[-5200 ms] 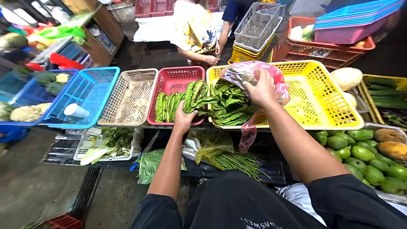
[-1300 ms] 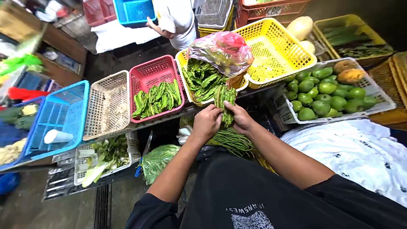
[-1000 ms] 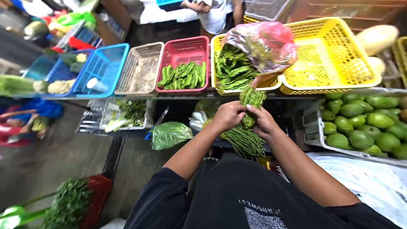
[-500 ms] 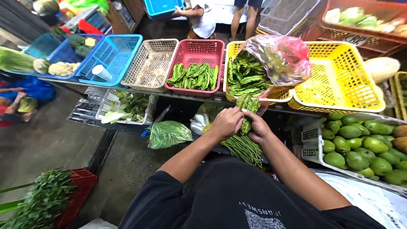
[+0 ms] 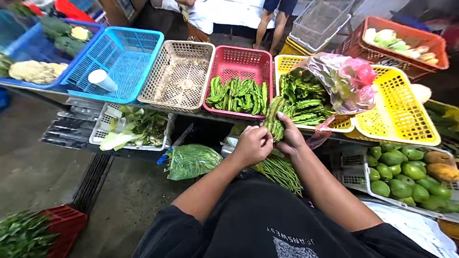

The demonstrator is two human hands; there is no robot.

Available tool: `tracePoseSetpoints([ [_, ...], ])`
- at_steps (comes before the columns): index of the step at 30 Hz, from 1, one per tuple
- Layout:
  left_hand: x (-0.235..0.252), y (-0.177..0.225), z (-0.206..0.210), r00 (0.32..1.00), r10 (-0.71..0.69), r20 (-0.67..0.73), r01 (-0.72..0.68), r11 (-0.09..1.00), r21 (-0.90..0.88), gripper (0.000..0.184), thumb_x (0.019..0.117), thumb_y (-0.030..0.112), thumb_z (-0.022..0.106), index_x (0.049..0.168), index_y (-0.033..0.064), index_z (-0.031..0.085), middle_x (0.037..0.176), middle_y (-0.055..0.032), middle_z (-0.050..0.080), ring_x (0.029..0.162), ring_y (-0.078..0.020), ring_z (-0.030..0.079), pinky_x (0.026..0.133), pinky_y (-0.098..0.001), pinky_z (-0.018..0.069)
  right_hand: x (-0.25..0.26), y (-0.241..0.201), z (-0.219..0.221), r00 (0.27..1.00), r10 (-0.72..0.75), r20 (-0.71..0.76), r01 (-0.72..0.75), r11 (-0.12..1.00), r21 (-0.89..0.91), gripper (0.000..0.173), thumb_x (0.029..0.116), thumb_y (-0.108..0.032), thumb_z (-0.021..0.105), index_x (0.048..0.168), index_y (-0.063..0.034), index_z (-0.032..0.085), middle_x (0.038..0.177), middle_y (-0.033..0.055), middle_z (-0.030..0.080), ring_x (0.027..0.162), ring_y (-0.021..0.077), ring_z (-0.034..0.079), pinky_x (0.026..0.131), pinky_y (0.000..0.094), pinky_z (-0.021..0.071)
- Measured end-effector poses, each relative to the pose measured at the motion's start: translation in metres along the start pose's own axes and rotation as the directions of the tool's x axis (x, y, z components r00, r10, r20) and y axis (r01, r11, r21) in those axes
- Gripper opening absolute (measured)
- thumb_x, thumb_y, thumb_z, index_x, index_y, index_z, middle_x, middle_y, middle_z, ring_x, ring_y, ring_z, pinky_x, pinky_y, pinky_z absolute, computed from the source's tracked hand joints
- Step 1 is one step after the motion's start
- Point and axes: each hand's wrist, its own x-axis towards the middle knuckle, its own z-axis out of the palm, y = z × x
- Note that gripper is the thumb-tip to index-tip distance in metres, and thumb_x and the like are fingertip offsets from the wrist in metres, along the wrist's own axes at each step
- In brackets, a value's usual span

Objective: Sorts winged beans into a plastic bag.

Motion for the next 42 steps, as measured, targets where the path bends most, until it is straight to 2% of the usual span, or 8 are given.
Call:
tracePoseSetpoints([
  [10, -0.048, -0.081, -0.031, 0.992, -0.113, 0.048, 0.108, 0.99, 0.094, 0.019, 0.0976, 0.017, 0.059, 0.099, 0.0072, 0.075, 0.086, -0.0033, 0.073, 0.083, -0.0151, 0.067, 0.092, -0.0395, 0.0523, 0.037, 0.005, 0.045, 0.998, -0.034, -0.05, 0.043, 0.981, 0.187, 0.049, 0.0998, -0.049, 0.06, 0.134, -0.0142, 0.055, 0.118, 0.0138, 0.069, 0.105, 0.0289, 0.069, 0.091, 0.051, 0.0583],
  [15, -0.042, -0.067, -0.051, 0.969, -0.23, -0.093, 0.179, 0.907, -0.382, 0.011, 0.0943, 0.003, 0.06, 0.096, 0.0008, 0.071, 0.084, -0.0022, 0.068, 0.072, -0.0066, 0.062, 0.068, -0.0247, 0.0544, 0.044, 0.01, 0.055, 0.999, -0.048, 0.01, 0.044, 0.969, 0.245, 0.047, 0.101, -0.048, 0.057, 0.132, -0.013, 0.056, 0.117, 0.0141, 0.069, 0.103, 0.029, 0.07, 0.089, 0.0504, 0.0592],
  [19, -0.029, -0.078, -0.071, 0.904, -0.308, -0.297, 0.146, 0.874, -0.464, 0.01, 0.0945, 0.0, 0.06, 0.095, 0.0013, 0.069, 0.079, -0.0003, 0.067, 0.067, -0.0062, 0.061, 0.063, -0.0236, 0.0542, 0.047, 0.01, 0.059, 0.995, -0.098, -0.021, 0.1, 0.96, 0.262, 0.047, 0.0995, -0.047, 0.061, 0.133, -0.0144, 0.056, 0.121, 0.0117, 0.068, 0.108, 0.0263, 0.068, 0.091, 0.0468, 0.0587],
  [22, -0.025, -0.086, -0.076, 0.877, -0.47, -0.098, 0.244, 0.612, -0.752, 0.012, 0.0972, 0.002, 0.053, 0.091, 0.0045, 0.063, 0.068, 0.0004, 0.059, 0.06, -0.0103, 0.057, 0.068, -0.031, 0.0553, 0.045, 0.008, 0.057, 0.992, -0.129, -0.001, 0.125, 0.952, 0.281, 0.05, 0.0989, -0.049, 0.062, 0.136, -0.0158, 0.055, 0.126, 0.011, 0.067, 0.113, 0.0262, 0.067, 0.094, 0.047, 0.0579],
  [27, -0.017, -0.091, -0.067, 0.888, -0.448, 0.107, 0.427, 0.715, -0.553, 0.019, 0.0956, 0.002, 0.06, 0.113, -0.0004, 0.068, 0.078, -0.0038, 0.066, 0.06, -0.0105, 0.059, 0.055, -0.0256, 0.0513, 0.044, 0.013, 0.056, 0.982, -0.093, 0.165, 0.041, 0.955, 0.294, 0.052, 0.0962, -0.058, 0.058, 0.123, -0.0135, 0.061, 0.106, 0.0103, 0.069, 0.094, 0.0248, 0.071, 0.086, 0.0474, 0.06],
  [30, 0.002, -0.082, -0.069, 0.922, -0.385, 0.051, 0.366, 0.817, -0.446, 0.023, 0.0965, 0.007, 0.065, 0.118, 0.0043, 0.072, 0.111, -0.0056, 0.074, 0.091, -0.0116, 0.07, 0.077, -0.0304, 0.0598, 0.042, 0.022, 0.052, 0.966, -0.084, 0.245, 0.023, 0.97, 0.242, 0.05, 0.094, -0.052, 0.062, 0.124, -0.0116, 0.062, 0.106, 0.0143, 0.071, 0.093, 0.028, 0.072, 0.083, 0.0484, 0.0614],
  [38, 0.024, -0.071, -0.073, 0.938, -0.323, -0.122, 0.221, 0.833, -0.507, 0.008, 0.0943, 0.003, 0.066, 0.092, 0.005, 0.074, 0.113, -0.0072, 0.069, 0.111, -0.0182, 0.063, 0.095, -0.0372, 0.0553, 0.035, 0.02, 0.066, 0.973, -0.138, 0.186, 0.122, 0.988, 0.098, 0.037, 0.0997, -0.039, 0.059, 0.122, -0.0098, 0.063, 0.108, 0.0142, 0.072, 0.097, 0.025, 0.071, 0.084, 0.0433, 0.0617],
  [42, 0.01, -0.062, -0.065, 0.984, 0.131, -0.123, -0.137, 0.99, -0.038, 0.011, 0.0927, 0.012, 0.066, 0.092, 0.0096, 0.077, 0.103, -0.0039, 0.075, 0.111, -0.02, 0.067, 0.104, -0.0436, 0.0504, 0.04, 0.021, 0.068, 0.994, -0.108, -0.008, 0.108, 0.986, 0.125, 0.042, 0.1059, -0.041, 0.052, 0.135, -0.0108, 0.053, 0.113, 0.0162, 0.071, 0.1, 0.0296, 0.072, 0.086, 0.0501, 0.0612],
])
